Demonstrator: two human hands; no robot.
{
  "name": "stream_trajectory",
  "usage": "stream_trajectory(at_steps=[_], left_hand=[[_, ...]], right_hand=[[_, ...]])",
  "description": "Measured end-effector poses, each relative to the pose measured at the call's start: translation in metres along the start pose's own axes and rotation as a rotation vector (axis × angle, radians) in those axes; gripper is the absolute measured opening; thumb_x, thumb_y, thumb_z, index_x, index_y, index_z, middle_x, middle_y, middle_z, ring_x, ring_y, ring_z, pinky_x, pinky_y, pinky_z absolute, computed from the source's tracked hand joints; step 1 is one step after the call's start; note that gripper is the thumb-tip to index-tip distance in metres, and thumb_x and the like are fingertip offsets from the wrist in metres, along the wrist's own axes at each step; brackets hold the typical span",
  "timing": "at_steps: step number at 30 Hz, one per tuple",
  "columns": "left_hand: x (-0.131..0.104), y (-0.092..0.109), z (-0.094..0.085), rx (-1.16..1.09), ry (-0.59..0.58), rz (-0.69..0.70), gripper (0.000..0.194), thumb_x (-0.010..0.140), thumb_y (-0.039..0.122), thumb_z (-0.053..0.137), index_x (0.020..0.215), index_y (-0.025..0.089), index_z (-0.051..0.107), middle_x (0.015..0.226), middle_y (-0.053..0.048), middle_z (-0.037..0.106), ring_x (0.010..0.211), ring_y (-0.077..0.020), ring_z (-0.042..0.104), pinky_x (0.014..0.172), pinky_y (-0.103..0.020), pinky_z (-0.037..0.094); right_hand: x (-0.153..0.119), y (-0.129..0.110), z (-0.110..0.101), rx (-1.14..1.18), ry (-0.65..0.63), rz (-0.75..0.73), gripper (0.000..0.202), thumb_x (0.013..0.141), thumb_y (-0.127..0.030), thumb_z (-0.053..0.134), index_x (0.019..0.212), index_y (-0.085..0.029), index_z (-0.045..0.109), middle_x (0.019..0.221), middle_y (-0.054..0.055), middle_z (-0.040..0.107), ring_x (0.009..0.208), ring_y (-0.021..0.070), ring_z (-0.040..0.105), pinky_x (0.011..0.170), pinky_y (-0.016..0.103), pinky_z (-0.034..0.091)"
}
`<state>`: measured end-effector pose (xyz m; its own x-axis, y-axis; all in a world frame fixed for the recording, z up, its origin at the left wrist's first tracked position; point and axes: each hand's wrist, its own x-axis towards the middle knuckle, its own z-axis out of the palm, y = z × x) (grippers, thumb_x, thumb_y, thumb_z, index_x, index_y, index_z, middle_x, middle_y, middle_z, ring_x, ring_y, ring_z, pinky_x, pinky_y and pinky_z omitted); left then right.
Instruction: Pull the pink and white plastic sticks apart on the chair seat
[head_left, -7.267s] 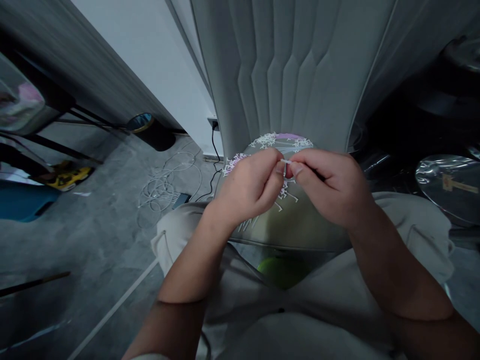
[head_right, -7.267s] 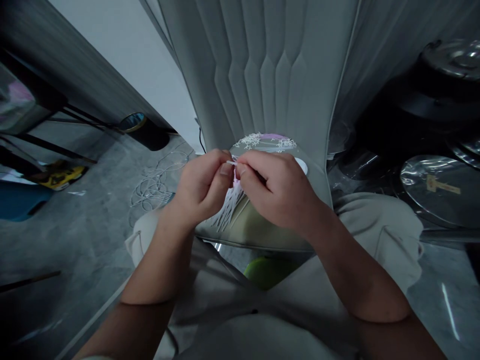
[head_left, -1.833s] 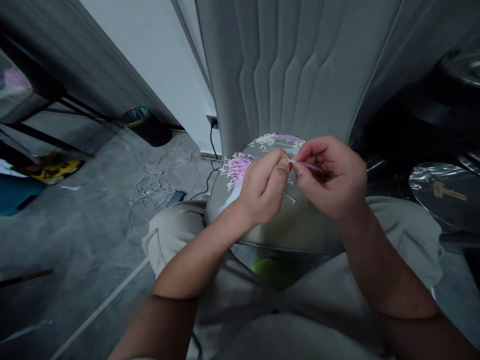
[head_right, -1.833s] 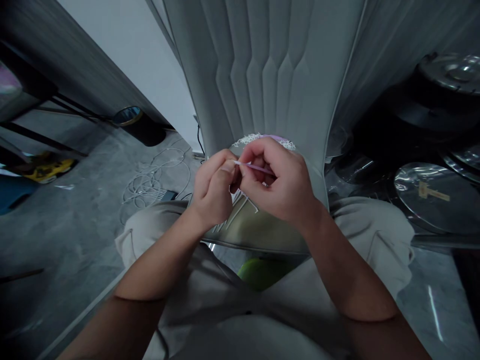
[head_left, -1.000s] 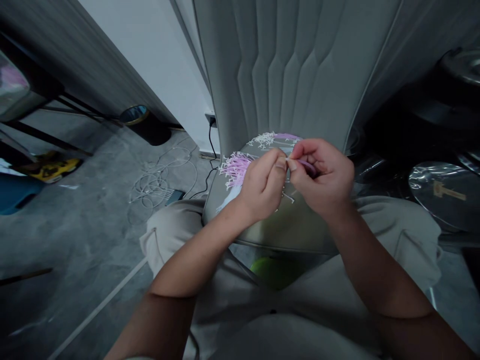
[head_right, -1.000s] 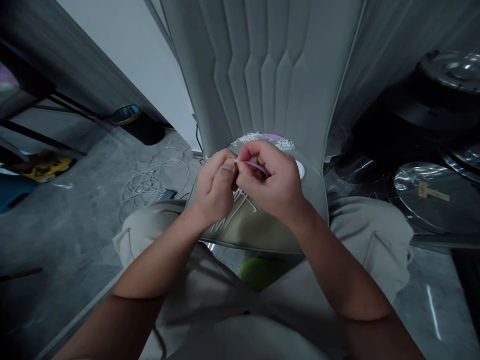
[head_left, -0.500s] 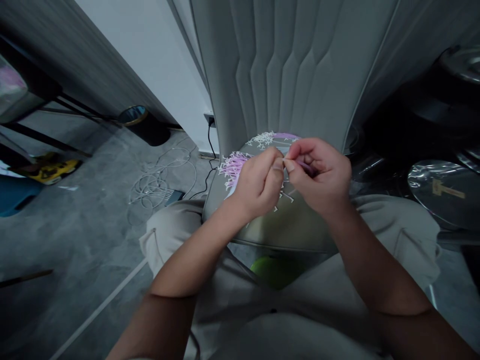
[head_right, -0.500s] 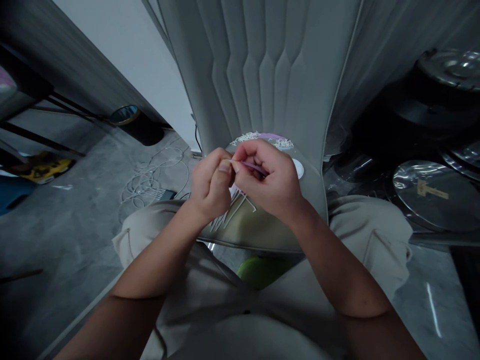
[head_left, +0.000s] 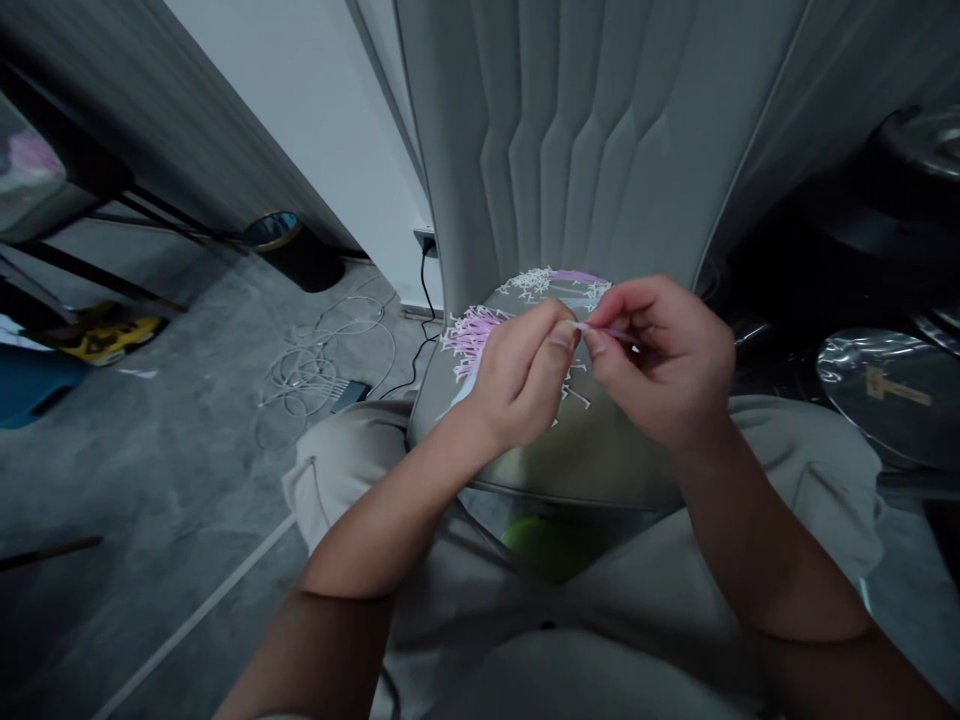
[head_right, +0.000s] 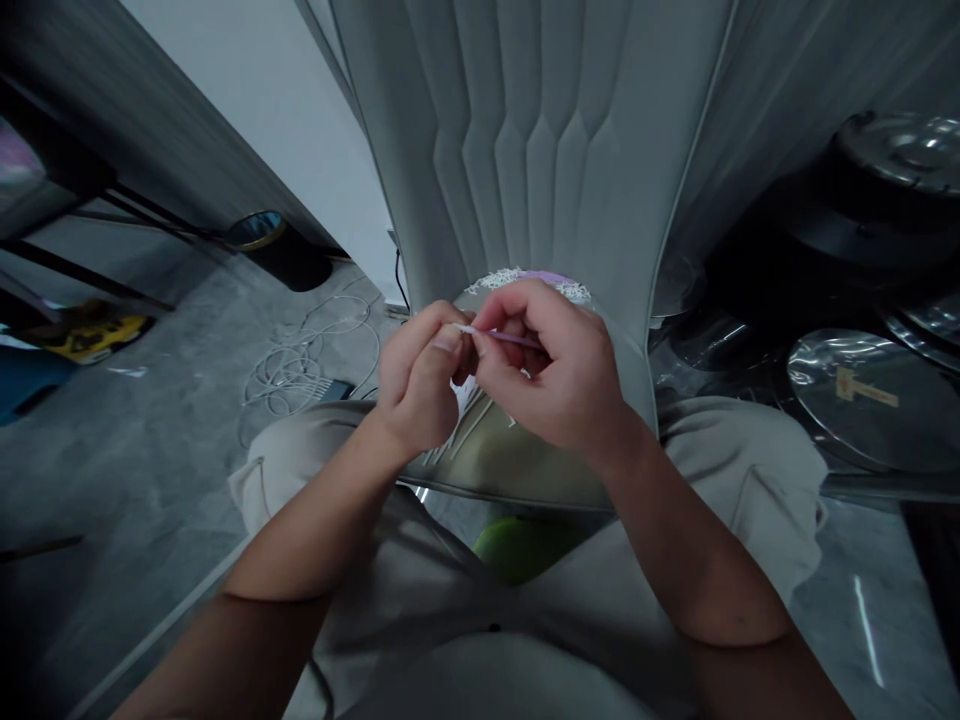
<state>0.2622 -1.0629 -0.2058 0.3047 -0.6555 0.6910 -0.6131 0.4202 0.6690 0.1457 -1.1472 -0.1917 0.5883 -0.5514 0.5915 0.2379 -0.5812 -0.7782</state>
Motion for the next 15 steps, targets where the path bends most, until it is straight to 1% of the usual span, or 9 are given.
stream_trajectory(at_steps=[4, 8, 11, 15], left_hand=[[-0.001, -0.002, 0.001, -0.019, 0.008, -0.016, 0.033, 0.101, 0.036, 0.036, 0.072, 0.022, 0.042, 0.058, 0.004, 0.041, 0.050, -0.0101, 0.039, 0.050, -0.027, 0.033], [0.000, -0.005, 0.000, -0.067, 0.025, -0.030, 0.033, 0.100, 0.038, 0.038, 0.072, 0.022, 0.042, 0.058, 0.004, 0.041, 0.051, -0.0108, 0.040, 0.050, -0.028, 0.033], [0.001, -0.005, -0.003, -0.068, 0.035, -0.030, 0.034, 0.099, 0.040, 0.039, 0.071, 0.022, 0.042, 0.058, 0.003, 0.041, 0.052, -0.0116, 0.040, 0.050, -0.029, 0.033], [0.004, -0.003, -0.011, 0.017, 0.019, -0.002, 0.037, 0.100, 0.044, 0.037, 0.070, 0.023, 0.043, 0.057, 0.002, 0.043, 0.052, -0.0125, 0.042, 0.051, -0.029, 0.035]], right_hand=[[0.002, 0.001, 0.000, 0.003, -0.008, 0.017, 0.006, 0.084, -0.019, 0.063, 0.087, -0.024, 0.060, 0.068, -0.003, 0.054, 0.057, 0.0086, 0.049, 0.047, 0.022, 0.039], [0.007, 0.000, -0.006, 0.003, -0.028, 0.001, 0.010, 0.082, -0.016, 0.064, 0.088, -0.024, 0.062, 0.071, -0.002, 0.056, 0.061, 0.0099, 0.052, 0.052, 0.024, 0.043], [0.012, -0.002, -0.014, -0.042, -0.111, -0.029, 0.009, 0.081, -0.016, 0.066, 0.084, -0.023, 0.063, 0.074, -0.002, 0.060, 0.065, 0.0114, 0.055, 0.060, 0.026, 0.046], [0.018, -0.004, -0.022, -0.078, -0.255, -0.058, 0.007, 0.081, -0.015, 0.066, 0.081, -0.022, 0.065, 0.076, -0.003, 0.063, 0.071, 0.0120, 0.057, 0.068, 0.027, 0.047]])
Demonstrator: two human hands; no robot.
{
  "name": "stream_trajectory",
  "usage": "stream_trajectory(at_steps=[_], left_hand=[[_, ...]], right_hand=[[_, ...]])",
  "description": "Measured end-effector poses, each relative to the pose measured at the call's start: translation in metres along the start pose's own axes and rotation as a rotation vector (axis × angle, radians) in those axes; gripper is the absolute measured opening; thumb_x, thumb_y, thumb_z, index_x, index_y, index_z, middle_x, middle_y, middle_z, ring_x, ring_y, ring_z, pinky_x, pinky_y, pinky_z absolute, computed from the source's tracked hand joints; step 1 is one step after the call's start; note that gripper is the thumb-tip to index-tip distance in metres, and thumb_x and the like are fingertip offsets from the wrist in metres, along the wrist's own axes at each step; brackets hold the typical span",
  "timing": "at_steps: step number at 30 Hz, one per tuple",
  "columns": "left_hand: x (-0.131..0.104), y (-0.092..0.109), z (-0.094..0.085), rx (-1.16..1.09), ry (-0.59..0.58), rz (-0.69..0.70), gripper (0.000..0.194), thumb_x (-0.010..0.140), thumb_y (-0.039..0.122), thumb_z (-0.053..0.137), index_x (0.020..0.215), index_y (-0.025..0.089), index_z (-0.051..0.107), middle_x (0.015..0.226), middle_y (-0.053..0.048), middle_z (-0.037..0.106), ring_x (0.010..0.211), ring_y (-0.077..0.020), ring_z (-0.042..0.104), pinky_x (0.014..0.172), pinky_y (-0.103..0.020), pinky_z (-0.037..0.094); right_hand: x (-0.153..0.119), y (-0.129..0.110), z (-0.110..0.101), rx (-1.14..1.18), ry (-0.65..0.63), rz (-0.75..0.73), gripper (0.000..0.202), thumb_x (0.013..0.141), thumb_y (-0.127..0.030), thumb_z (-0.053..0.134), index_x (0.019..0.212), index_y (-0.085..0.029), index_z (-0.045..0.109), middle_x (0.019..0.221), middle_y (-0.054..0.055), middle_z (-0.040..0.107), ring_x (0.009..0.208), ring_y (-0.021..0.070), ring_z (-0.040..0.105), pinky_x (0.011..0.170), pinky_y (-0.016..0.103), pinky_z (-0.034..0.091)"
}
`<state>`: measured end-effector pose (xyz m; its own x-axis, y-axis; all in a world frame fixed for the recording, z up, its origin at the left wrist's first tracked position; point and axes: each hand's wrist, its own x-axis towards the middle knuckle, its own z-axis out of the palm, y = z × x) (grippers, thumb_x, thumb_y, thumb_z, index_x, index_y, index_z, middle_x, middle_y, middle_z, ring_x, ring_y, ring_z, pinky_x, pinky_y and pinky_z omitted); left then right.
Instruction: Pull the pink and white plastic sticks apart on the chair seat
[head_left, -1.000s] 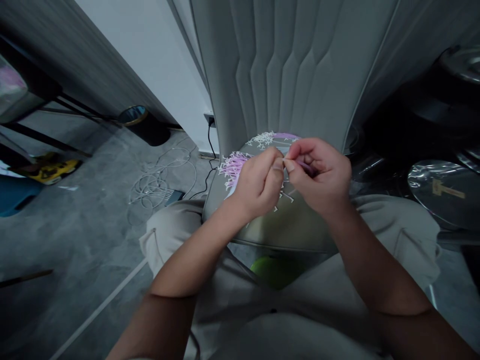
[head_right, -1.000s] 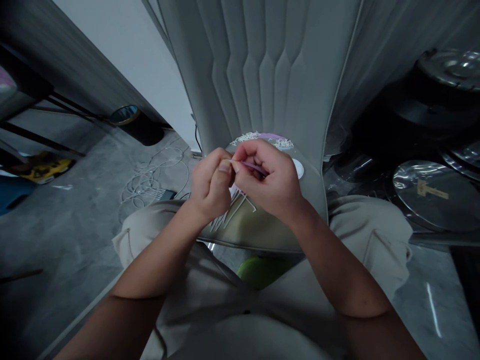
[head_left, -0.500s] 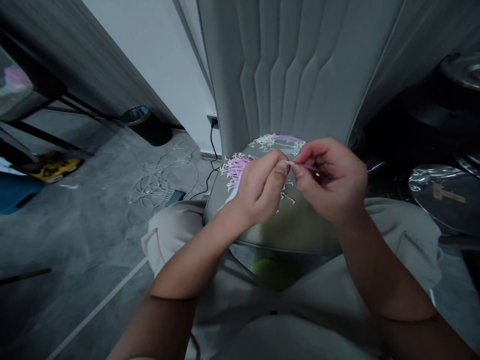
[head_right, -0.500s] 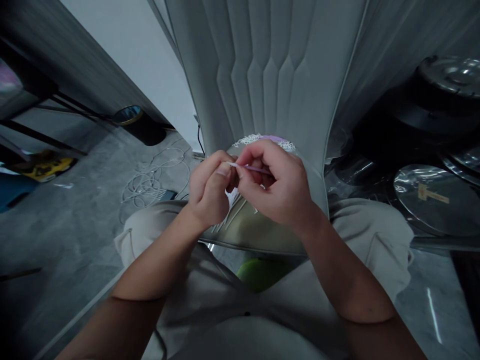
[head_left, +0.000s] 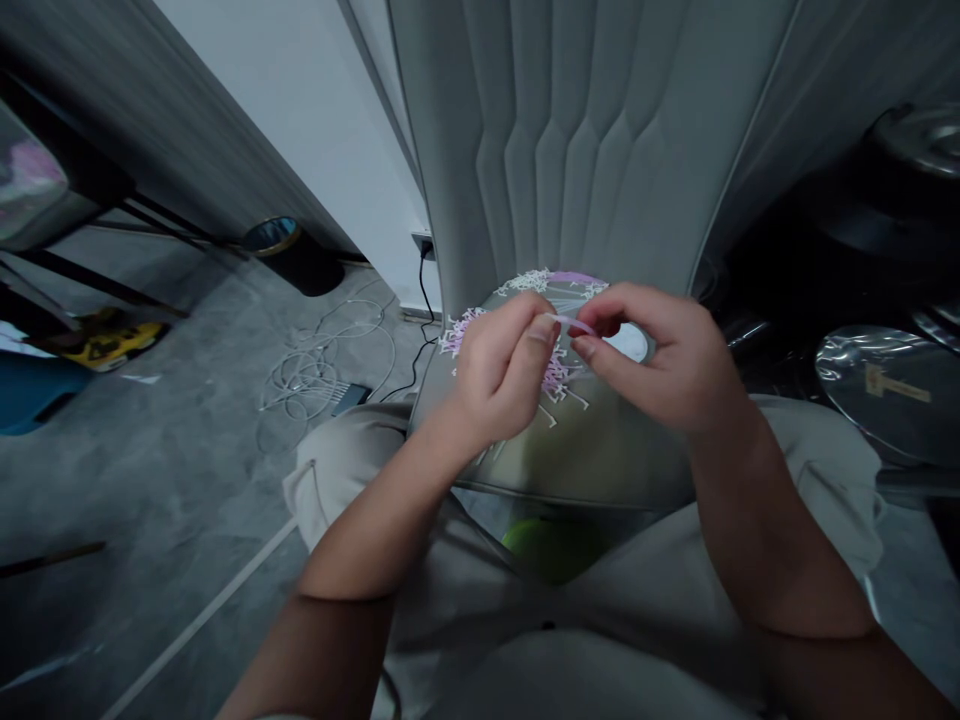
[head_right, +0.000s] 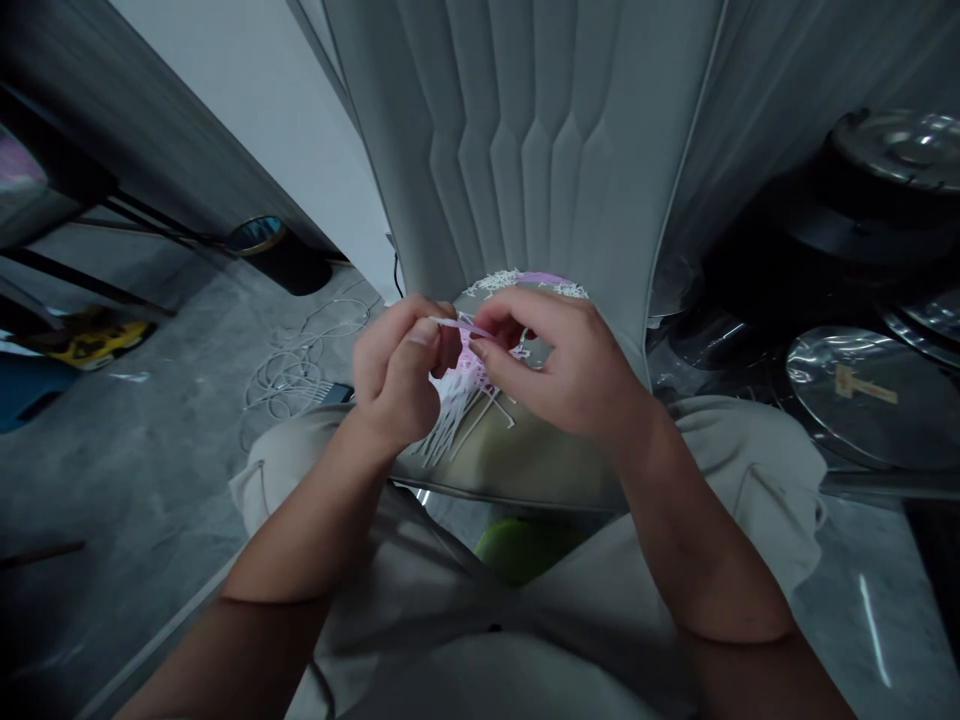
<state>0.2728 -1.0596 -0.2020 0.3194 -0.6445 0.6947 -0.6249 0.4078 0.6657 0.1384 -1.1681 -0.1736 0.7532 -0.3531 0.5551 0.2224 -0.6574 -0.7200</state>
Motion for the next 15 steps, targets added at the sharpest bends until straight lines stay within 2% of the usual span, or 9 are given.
stream_trajectory(at_steps=[7, 12, 15], left_hand=[[0.003, 0.001, -0.010, 0.087, 0.005, 0.071, 0.037, 0.100, 0.044, 0.037, 0.072, 0.022, 0.046, 0.057, 0.003, 0.046, 0.052, -0.0117, 0.045, 0.053, -0.027, 0.037], [0.003, 0.002, -0.013, 0.083, 0.032, 0.068, 0.036, 0.099, 0.041, 0.040, 0.070, 0.021, 0.046, 0.055, 0.004, 0.044, 0.050, -0.0103, 0.042, 0.052, -0.026, 0.034], [0.002, 0.003, -0.016, 0.074, 0.042, 0.064, 0.036, 0.099, 0.040, 0.041, 0.069, 0.021, 0.046, 0.057, 0.003, 0.046, 0.051, -0.0100, 0.043, 0.053, -0.026, 0.035]], right_hand=[[0.002, 0.006, -0.001, -0.049, -0.187, 0.035, 0.005, 0.083, -0.022, 0.067, 0.087, -0.020, 0.067, 0.088, 0.001, 0.066, 0.086, 0.0163, 0.058, 0.080, 0.031, 0.044], [-0.002, 0.005, 0.003, -0.027, -0.273, 0.192, 0.009, 0.086, -0.024, 0.063, 0.080, -0.017, 0.064, 0.074, -0.001, 0.059, 0.072, 0.0122, 0.052, 0.068, 0.026, 0.040], [-0.005, 0.005, 0.003, 0.037, -0.291, 0.277, 0.013, 0.086, -0.028, 0.064, 0.079, -0.017, 0.064, 0.073, -0.001, 0.059, 0.069, 0.0111, 0.051, 0.065, 0.025, 0.040]])
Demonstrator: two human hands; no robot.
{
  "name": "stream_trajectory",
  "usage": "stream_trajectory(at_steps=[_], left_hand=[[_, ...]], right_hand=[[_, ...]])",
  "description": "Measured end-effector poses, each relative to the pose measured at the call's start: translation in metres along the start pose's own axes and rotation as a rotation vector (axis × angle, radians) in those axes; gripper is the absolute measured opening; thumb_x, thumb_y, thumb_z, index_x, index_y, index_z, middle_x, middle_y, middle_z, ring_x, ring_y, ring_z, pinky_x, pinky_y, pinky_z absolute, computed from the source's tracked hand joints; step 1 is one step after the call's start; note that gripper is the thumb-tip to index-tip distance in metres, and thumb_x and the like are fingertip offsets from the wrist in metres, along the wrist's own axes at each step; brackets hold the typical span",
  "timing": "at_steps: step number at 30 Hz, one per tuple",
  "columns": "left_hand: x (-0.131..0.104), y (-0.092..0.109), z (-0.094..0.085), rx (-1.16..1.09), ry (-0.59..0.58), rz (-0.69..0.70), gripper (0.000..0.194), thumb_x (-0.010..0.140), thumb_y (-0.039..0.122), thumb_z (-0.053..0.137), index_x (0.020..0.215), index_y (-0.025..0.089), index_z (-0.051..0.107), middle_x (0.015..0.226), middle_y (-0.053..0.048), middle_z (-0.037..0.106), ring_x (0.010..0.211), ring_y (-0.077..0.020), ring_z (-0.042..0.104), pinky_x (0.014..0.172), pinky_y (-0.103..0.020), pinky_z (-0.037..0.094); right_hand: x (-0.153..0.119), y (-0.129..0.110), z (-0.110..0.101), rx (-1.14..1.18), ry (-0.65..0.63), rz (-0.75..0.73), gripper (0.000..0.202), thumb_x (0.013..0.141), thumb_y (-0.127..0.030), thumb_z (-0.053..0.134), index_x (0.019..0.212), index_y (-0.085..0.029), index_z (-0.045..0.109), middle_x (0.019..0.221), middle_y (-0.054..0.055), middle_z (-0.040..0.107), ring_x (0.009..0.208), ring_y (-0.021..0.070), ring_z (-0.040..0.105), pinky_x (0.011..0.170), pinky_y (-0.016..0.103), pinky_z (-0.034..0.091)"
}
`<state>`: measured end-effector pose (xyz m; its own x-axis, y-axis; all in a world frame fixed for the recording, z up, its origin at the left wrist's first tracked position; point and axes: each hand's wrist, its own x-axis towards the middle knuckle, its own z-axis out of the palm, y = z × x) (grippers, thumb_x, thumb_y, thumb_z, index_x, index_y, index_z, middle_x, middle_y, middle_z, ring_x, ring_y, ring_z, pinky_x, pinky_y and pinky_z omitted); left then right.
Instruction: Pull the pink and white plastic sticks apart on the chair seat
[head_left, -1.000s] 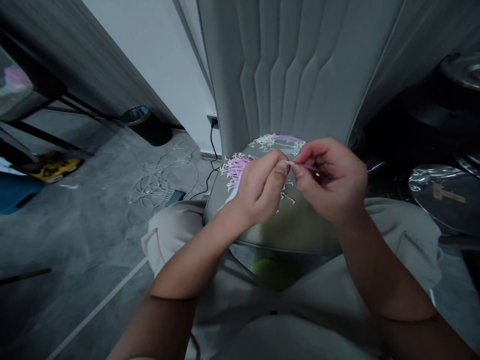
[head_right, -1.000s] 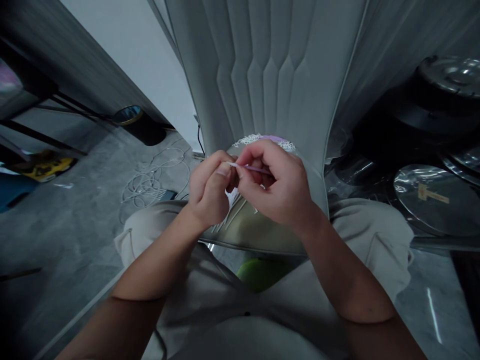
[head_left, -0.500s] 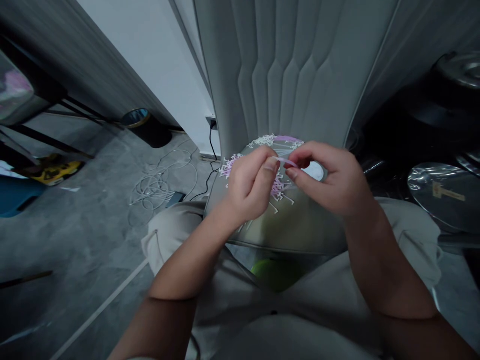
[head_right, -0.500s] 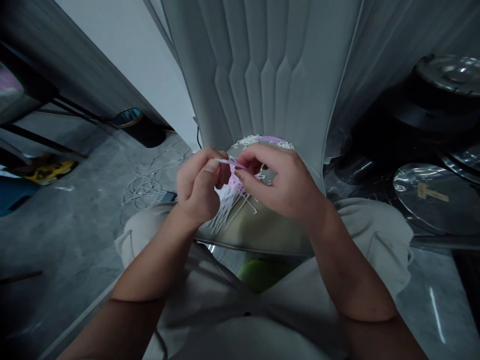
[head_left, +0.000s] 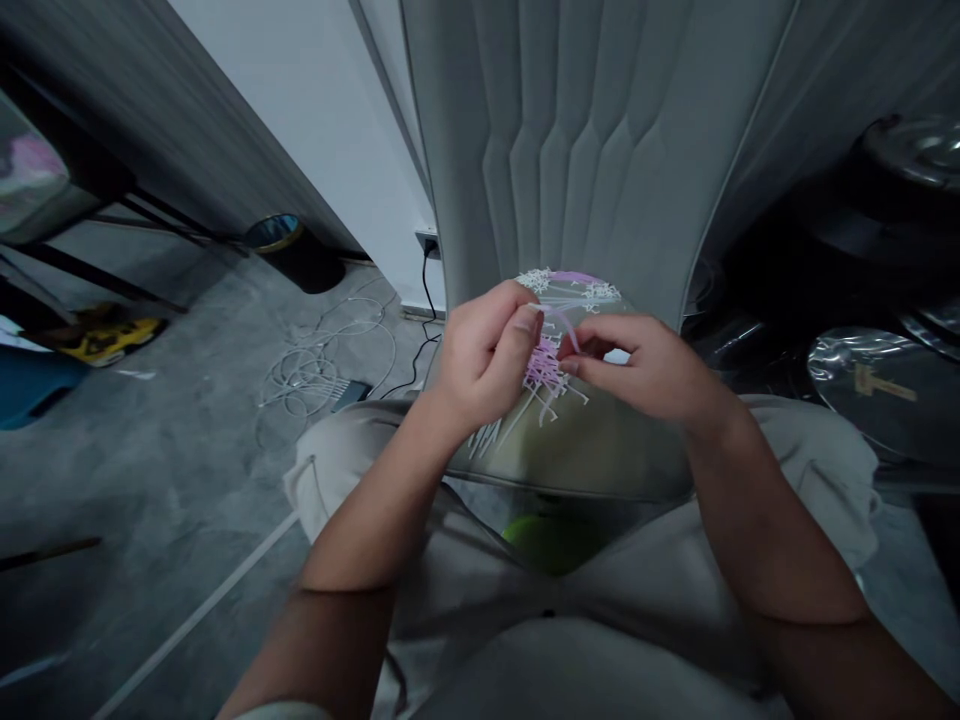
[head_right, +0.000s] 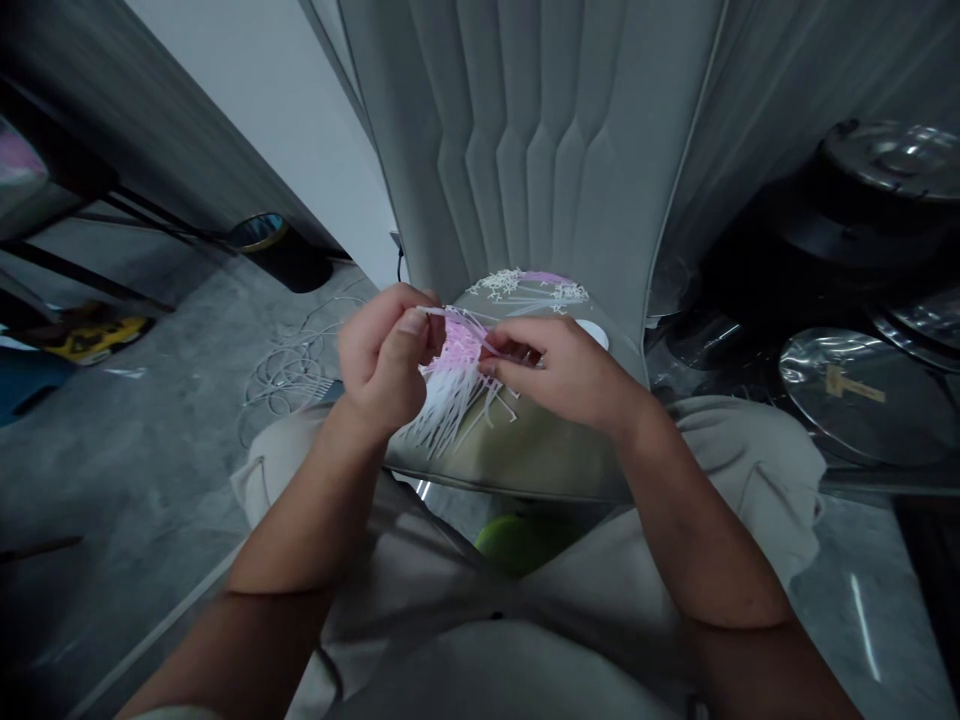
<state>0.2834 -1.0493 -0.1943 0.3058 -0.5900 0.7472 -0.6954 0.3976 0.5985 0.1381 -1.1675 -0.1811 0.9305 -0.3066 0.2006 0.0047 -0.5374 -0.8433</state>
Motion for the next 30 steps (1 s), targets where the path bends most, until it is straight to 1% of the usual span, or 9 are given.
stream_trajectory(at_steps=[6, 10, 15, 20, 23, 26, 27, 28, 30], left_hand=[[-0.002, -0.007, -0.007, -0.040, 0.050, -0.090, 0.037, 0.098, 0.041, 0.043, 0.068, 0.020, 0.049, 0.058, 0.003, 0.047, 0.053, -0.0101, 0.045, 0.054, -0.025, 0.036], [-0.005, -0.016, -0.011, -0.043, 0.008, -0.169, 0.035, 0.097, 0.040, 0.046, 0.071, 0.020, 0.056, 0.057, 0.003, 0.047, 0.051, -0.0094, 0.042, 0.052, -0.024, 0.034], [-0.011, -0.029, -0.022, 0.004, -0.076, -0.268, 0.026, 0.095, 0.036, 0.050, 0.081, 0.020, 0.064, 0.058, 0.004, 0.049, 0.052, -0.0095, 0.044, 0.050, -0.023, 0.034], [-0.027, -0.049, -0.029, 0.089, -0.070, -0.412, 0.014, 0.089, 0.030, 0.056, 0.083, 0.019, 0.063, 0.066, 0.003, 0.057, 0.059, -0.0100, 0.050, 0.054, -0.022, 0.038], [-0.044, -0.059, -0.021, 0.030, -0.052, -0.506, 0.013, 0.089, 0.031, 0.056, 0.087, 0.020, 0.063, 0.071, 0.002, 0.059, 0.063, -0.0102, 0.052, 0.058, -0.022, 0.041], [-0.066, -0.057, -0.003, -0.051, -0.109, -0.583, 0.019, 0.088, 0.033, 0.058, 0.100, 0.019, 0.065, 0.083, -0.001, 0.064, 0.074, -0.0120, 0.059, 0.066, -0.024, 0.047], [-0.072, -0.054, 0.003, -0.051, -0.157, -0.575, 0.024, 0.086, 0.034, 0.061, 0.105, 0.020, 0.065, 0.090, -0.003, 0.066, 0.079, -0.0132, 0.061, 0.069, -0.025, 0.049], [-0.078, -0.049, 0.009, -0.057, -0.223, -0.550, 0.032, 0.086, 0.035, 0.062, 0.115, 0.021, 0.063, 0.104, -0.006, 0.067, 0.088, -0.0148, 0.063, 0.076, -0.027, 0.050], [-0.087, -0.040, 0.021, -0.074, -0.291, -0.483, 0.043, 0.085, 0.035, 0.065, 0.126, 0.022, 0.059, 0.122, -0.009, 0.064, 0.102, -0.0182, 0.063, 0.089, -0.032, 0.051]], right_hand=[[-0.002, 0.009, -0.003, 0.059, -0.073, 0.073, 0.014, 0.084, -0.030, 0.064, 0.081, -0.016, 0.067, 0.073, -0.001, 0.059, 0.068, 0.0102, 0.051, 0.063, 0.024, 0.040], [-0.003, 0.015, -0.004, 0.162, -0.027, 0.112, 0.016, 0.083, -0.032, 0.066, 0.079, -0.016, 0.068, 0.069, -0.001, 0.060, 0.066, 0.0102, 0.053, 0.061, 0.023, 0.041], [-0.010, 0.016, -0.008, 0.177, 0.023, 0.128, 0.025, 0.086, -0.038, 0.064, 0.077, -0.015, 0.070, 0.067, 0.001, 0.064, 0.064, 0.0105, 0.057, 0.062, 0.025, 0.045], [-0.016, 0.020, -0.011, 0.171, 0.097, 0.152, 0.026, 0.085, -0.040, 0.066, 0.077, -0.015, 0.071, 0.064, 0.001, 0.062, 0.061, 0.0094, 0.055, 0.059, 0.024, 0.044], [-0.018, 0.024, -0.012, 0.189, 0.137, 0.205, 0.025, 0.084, -0.039, 0.066, 0.078, -0.015, 0.072, 0.064, 0.001, 0.061, 0.057, 0.0084, 0.052, 0.056, 0.023, 0.043], [-0.021, 0.028, -0.010, 0.221, 0.142, 0.263, 0.024, 0.083, -0.039, 0.066, 0.082, -0.015, 0.073, 0.063, 0.000, 0.061, 0.055, 0.0080, 0.051, 0.052, 0.022, 0.041], [-0.022, 0.029, -0.009, 0.229, 0.133, 0.278, 0.025, 0.083, -0.039, 0.066, 0.083, -0.016, 0.073, 0.062, 0.000, 0.061, 0.054, 0.0080, 0.051, 0.051, 0.022, 0.040], [-0.025, 0.031, -0.007, 0.236, 0.122, 0.291, 0.026, 0.082, -0.040, 0.067, 0.082, -0.016, 0.073, 0.062, 0.000, 0.060, 0.054, 0.0081, 0.051, 0.050, 0.022, 0.039], [-0.030, 0.036, -0.001, 0.260, 0.095, 0.308, 0.028, 0.081, -0.043, 0.068, 0.081, -0.016, 0.073, 0.061, 0.000, 0.059, 0.054, 0.0081, 0.050, 0.050, 0.022, 0.038]])
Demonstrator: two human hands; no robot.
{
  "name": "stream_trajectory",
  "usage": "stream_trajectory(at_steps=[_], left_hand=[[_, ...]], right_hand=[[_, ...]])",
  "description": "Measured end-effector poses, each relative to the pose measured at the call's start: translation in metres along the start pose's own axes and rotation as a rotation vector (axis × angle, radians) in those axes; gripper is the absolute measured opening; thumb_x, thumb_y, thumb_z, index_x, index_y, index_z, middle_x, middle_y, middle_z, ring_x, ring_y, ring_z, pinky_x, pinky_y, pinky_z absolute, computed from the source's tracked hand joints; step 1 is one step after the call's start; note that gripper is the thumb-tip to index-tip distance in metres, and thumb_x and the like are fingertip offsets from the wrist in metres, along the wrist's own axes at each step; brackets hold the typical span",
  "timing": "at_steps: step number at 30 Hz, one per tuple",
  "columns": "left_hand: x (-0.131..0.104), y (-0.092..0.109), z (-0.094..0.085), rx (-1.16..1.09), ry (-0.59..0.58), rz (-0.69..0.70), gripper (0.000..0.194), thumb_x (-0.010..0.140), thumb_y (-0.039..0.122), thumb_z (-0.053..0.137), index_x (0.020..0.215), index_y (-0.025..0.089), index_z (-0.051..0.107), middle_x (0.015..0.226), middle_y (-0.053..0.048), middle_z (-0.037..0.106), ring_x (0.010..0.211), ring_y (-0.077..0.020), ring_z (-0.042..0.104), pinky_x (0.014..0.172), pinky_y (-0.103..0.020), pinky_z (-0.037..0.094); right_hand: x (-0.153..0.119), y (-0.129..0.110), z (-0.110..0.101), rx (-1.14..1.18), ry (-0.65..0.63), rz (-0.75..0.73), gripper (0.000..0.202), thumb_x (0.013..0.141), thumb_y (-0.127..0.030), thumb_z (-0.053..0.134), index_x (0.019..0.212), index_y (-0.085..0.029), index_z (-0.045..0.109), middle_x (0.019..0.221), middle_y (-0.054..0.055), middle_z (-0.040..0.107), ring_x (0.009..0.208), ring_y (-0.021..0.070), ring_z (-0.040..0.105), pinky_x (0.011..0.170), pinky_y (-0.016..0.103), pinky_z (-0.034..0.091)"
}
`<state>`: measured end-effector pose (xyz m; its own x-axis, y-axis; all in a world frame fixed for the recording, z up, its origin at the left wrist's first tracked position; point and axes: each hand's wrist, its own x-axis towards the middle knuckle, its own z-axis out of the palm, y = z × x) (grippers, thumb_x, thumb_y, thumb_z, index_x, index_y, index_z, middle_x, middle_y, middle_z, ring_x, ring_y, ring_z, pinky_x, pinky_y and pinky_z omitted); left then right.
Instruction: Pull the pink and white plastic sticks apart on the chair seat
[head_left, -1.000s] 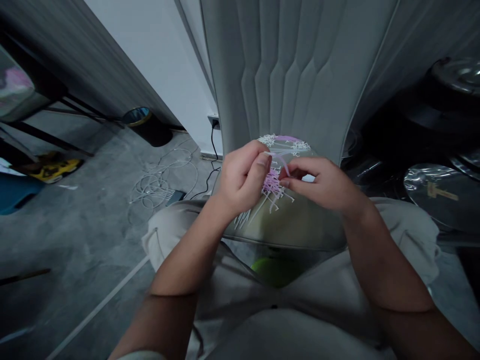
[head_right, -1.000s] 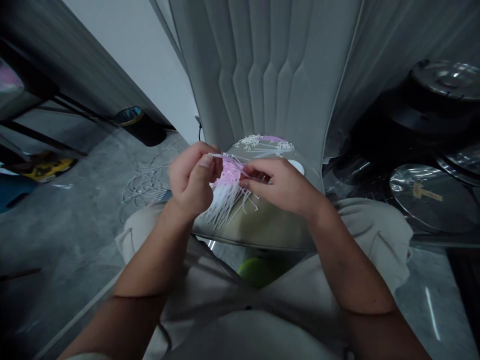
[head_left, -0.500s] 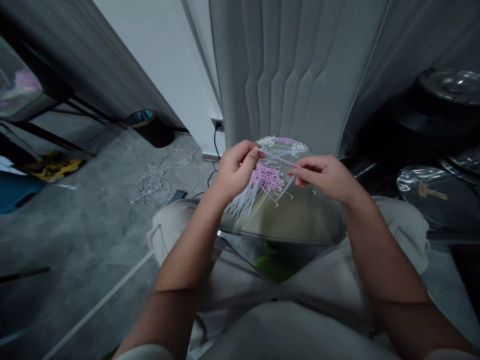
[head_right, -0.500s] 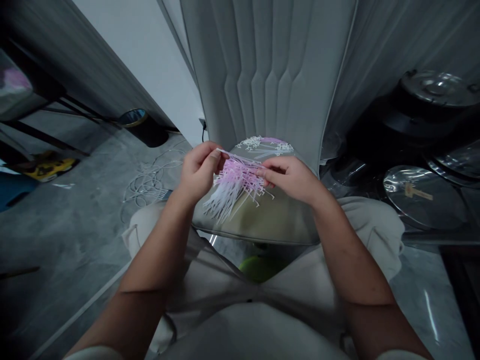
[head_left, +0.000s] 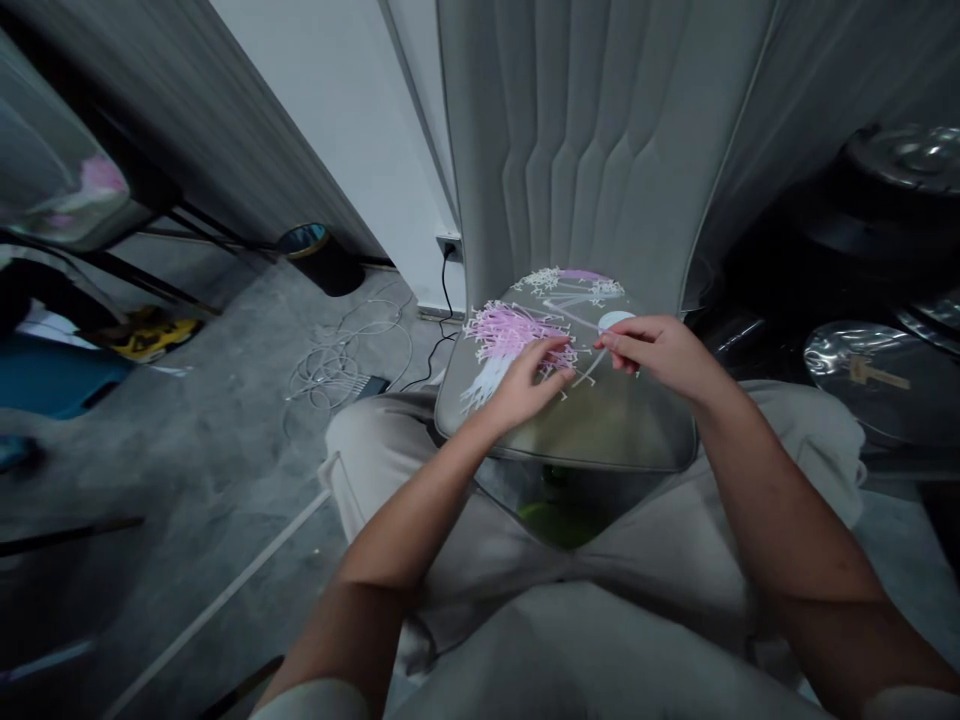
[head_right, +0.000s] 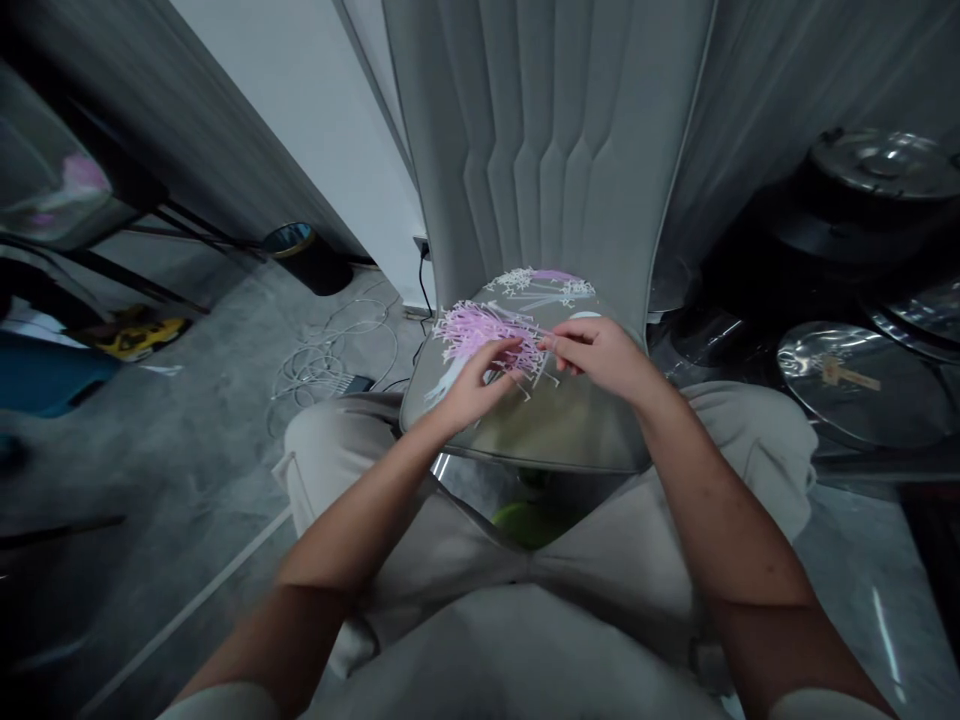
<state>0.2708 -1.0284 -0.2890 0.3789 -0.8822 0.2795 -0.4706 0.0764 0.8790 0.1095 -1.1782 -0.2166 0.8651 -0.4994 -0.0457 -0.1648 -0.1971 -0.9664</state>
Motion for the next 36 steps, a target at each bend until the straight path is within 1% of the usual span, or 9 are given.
stream_trajectory(at_steps=[2, 4, 9, 13, 15, 21, 25, 31, 36], left_hand=[[-0.006, 0.006, 0.012, -0.037, -0.025, 0.065, 0.046, 0.085, 0.036, 0.066, 0.128, 0.022, 0.058, 0.126, -0.010, 0.063, 0.109, -0.0200, 0.062, 0.096, -0.035, 0.049], [-0.010, 0.013, 0.020, -0.100, -0.031, 0.077, 0.040, 0.086, 0.036, 0.065, 0.123, 0.021, 0.062, 0.118, -0.009, 0.068, 0.104, -0.0192, 0.064, 0.094, -0.034, 0.050], [-0.016, 0.025, 0.030, -0.188, 0.023, -0.044, 0.020, 0.085, 0.035, 0.063, 0.090, 0.018, 0.071, 0.086, -0.004, 0.074, 0.079, -0.0155, 0.067, 0.075, -0.028, 0.052], [-0.016, 0.029, 0.030, -0.308, 0.086, -0.145, 0.021, 0.083, 0.038, 0.065, 0.087, 0.018, 0.072, 0.077, -0.003, 0.072, 0.071, -0.0142, 0.066, 0.069, -0.026, 0.052], [-0.015, 0.030, 0.029, -0.341, 0.119, -0.189, 0.021, 0.081, 0.038, 0.067, 0.086, 0.018, 0.072, 0.073, -0.003, 0.071, 0.069, -0.0141, 0.066, 0.067, -0.026, 0.052], [-0.012, 0.026, 0.028, -0.425, 0.087, -0.270, 0.027, 0.078, 0.040, 0.072, 0.095, 0.019, 0.073, 0.076, -0.002, 0.071, 0.067, -0.0126, 0.065, 0.067, -0.026, 0.053], [-0.010, 0.024, 0.027, -0.471, 0.082, -0.224, 0.035, 0.078, 0.042, 0.074, 0.106, 0.022, 0.071, 0.078, -0.001, 0.070, 0.067, -0.0127, 0.065, 0.070, -0.027, 0.055], [-0.007, 0.023, 0.029, -0.423, 0.111, -0.254, 0.024, 0.075, 0.039, 0.075, 0.091, 0.020, 0.074, 0.079, -0.002, 0.073, 0.068, -0.0125, 0.066, 0.068, -0.026, 0.055], [-0.004, 0.017, 0.032, -0.448, 0.193, -0.301, 0.023, 0.074, 0.037, 0.076, 0.089, 0.020, 0.073, 0.077, -0.001, 0.072, 0.063, -0.0108, 0.065, 0.063, -0.024, 0.053]], right_hand=[[-0.006, 0.009, 0.006, 0.043, -0.018, 0.004, 0.030, 0.080, -0.046, 0.070, 0.080, -0.016, 0.072, 0.061, -0.001, 0.058, 0.054, 0.0080, 0.050, 0.051, 0.022, 0.038], [-0.012, 0.017, 0.015, 0.102, -0.001, -0.003, 0.031, 0.080, -0.047, 0.069, 0.080, -0.016, 0.072, 0.060, -0.002, 0.057, 0.054, 0.0076, 0.049, 0.051, 0.022, 0.038], [-0.024, 0.025, 0.032, 0.124, 0.050, 0.005, 0.032, 0.082, -0.048, 0.066, 0.080, -0.016, 0.071, 0.060, -0.003, 0.054, 0.053, 0.0074, 0.045, 0.049, 0.021, 0.037], [-0.025, 0.026, 0.031, 0.164, 0.099, -0.006, 0.036, 0.078, -0.045, 0.071, 0.100, -0.016, 0.070, 0.066, -0.003, 0.058, 0.055, 0.0080, 0.048, 0.050, 0.022, 0.039], [-0.024, 0.029, 0.027, 0.178, 0.120, -0.017, 0.035, 0.077, -0.042, 0.073, 0.100, -0.016, 0.070, 0.067, -0.003, 0.059, 0.056, 0.0084, 0.050, 0.051, 0.022, 0.041], [-0.020, 0.034, 0.019, 0.148, 0.123, -0.002, 0.025, 0.081, -0.038, 0.070, 0.092, -0.016, 0.070, 0.067, -0.002, 0.060, 0.059, 0.0083, 0.052, 0.053, 0.021, 0.042], [-0.019, 0.034, 0.024, 0.101, 0.090, 0.007, 0.020, 0.082, -0.034, 0.068, 0.090, -0.016, 0.070, 0.067, -0.002, 0.061, 0.059, 0.0086, 0.053, 0.055, 0.022, 0.042], [-0.018, 0.035, 0.029, 0.062, 0.063, -0.025, 0.022, 0.083, -0.037, 0.066, 0.088, -0.016, 0.071, 0.074, 0.001, 0.066, 0.062, 0.0097, 0.054, 0.058, 0.024, 0.042], [-0.014, 0.040, 0.014, 0.081, 0.084, 0.025, 0.023, 0.082, -0.036, 0.066, 0.095, -0.017, 0.071, 0.071, 0.000, 0.063, 0.061, 0.0097, 0.055, 0.056, 0.023, 0.043]])
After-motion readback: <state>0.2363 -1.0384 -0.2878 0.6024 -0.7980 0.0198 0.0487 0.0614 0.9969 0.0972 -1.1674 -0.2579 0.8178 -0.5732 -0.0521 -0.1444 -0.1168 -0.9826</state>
